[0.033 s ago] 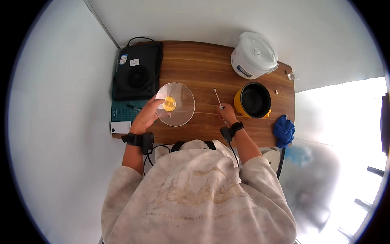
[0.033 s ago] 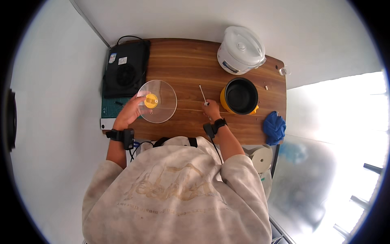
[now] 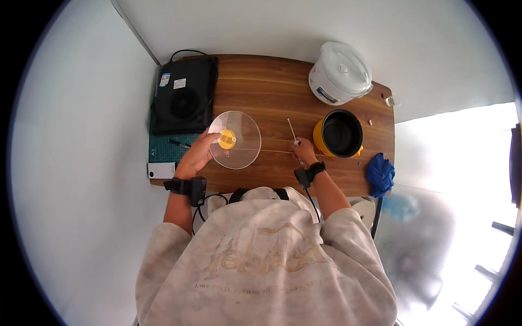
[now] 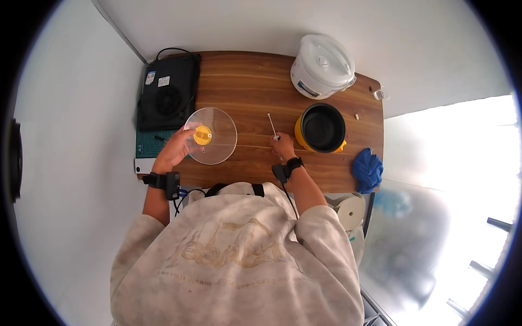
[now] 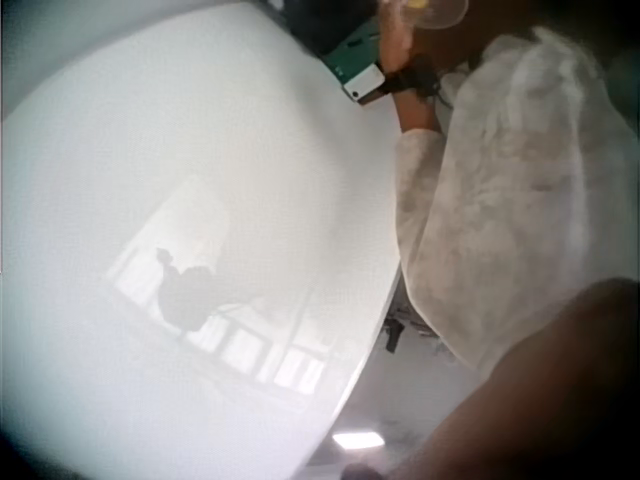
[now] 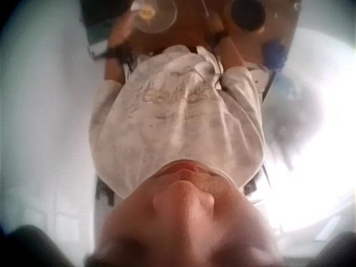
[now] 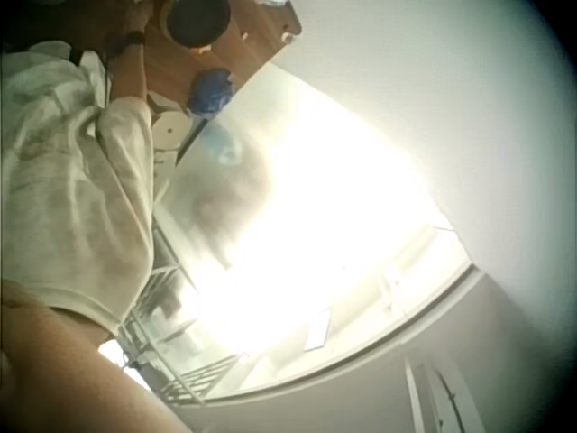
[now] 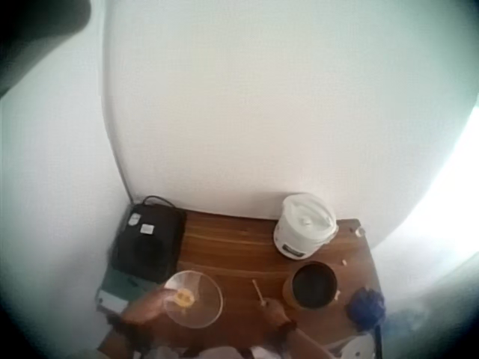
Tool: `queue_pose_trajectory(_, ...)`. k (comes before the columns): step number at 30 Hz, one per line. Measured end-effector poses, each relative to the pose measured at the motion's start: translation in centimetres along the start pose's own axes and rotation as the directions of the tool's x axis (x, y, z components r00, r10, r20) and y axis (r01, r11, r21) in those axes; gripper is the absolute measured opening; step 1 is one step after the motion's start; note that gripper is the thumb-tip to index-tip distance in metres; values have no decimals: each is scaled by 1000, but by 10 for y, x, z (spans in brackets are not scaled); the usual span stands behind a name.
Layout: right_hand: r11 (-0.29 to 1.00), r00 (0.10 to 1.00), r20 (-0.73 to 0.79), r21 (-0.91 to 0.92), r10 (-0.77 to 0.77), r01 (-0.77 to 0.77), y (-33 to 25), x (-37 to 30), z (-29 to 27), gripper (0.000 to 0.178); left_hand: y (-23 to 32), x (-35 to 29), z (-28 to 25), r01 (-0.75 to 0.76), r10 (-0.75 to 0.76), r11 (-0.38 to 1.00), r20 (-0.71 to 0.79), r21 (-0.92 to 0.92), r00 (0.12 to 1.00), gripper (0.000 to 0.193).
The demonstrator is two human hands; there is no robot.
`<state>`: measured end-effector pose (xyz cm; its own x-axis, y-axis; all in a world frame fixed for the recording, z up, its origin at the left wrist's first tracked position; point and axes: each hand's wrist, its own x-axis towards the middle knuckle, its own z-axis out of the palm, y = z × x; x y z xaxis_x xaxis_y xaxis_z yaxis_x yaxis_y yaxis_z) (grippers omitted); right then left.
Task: The person disassembles a white rice cooker lid and a yellow electric pot. They use a screwdriver to remove screws from the pot's glass lid and the pot's base, separating the components.
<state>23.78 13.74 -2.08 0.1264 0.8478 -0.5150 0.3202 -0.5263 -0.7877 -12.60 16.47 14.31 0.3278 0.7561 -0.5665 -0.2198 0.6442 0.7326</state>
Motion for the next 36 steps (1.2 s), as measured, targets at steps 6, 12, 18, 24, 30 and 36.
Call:
queue_pose_trajectory(6, 993, 999, 36, 115, 13, -17, -2, 1, 5, 13, -29, 27, -18, 69, -68, 997, 7, -28, 998, 34)
queue_pose_trajectory(12, 925, 949, -224, -354, -224, 135, 44, 2, 3, 29, -46, 52, -30, 111, -110, 994, 13, -26, 994, 28)
queue_pose_trajectory(18, 872, 913, -262, -461, -312, 166, 53, -29, -9, 31, -70, 82, -46, 165, -167, 982, -19, -89, 986, 22)
queue_pose_trajectory(24, 789, 919, -178, -585, -351, 188, 38, -40, -10, 32, -81, 106, -39, 205, -206, 975, -2, -89, 979, 19)
queue_pose_trajectory(30, 789, 912, -224, -596, -342, 150, 43, -34, -2, 34, -87, 121, -38, 284, -284, 959, -40, 6, 958, 25)
queue_pose_trajectory(36, 705, 954, -175, -707, -245, 52, 28, -39, -1, 34, -89, 118, -44, 254, -254, 967, -89, -9, 963, 32)
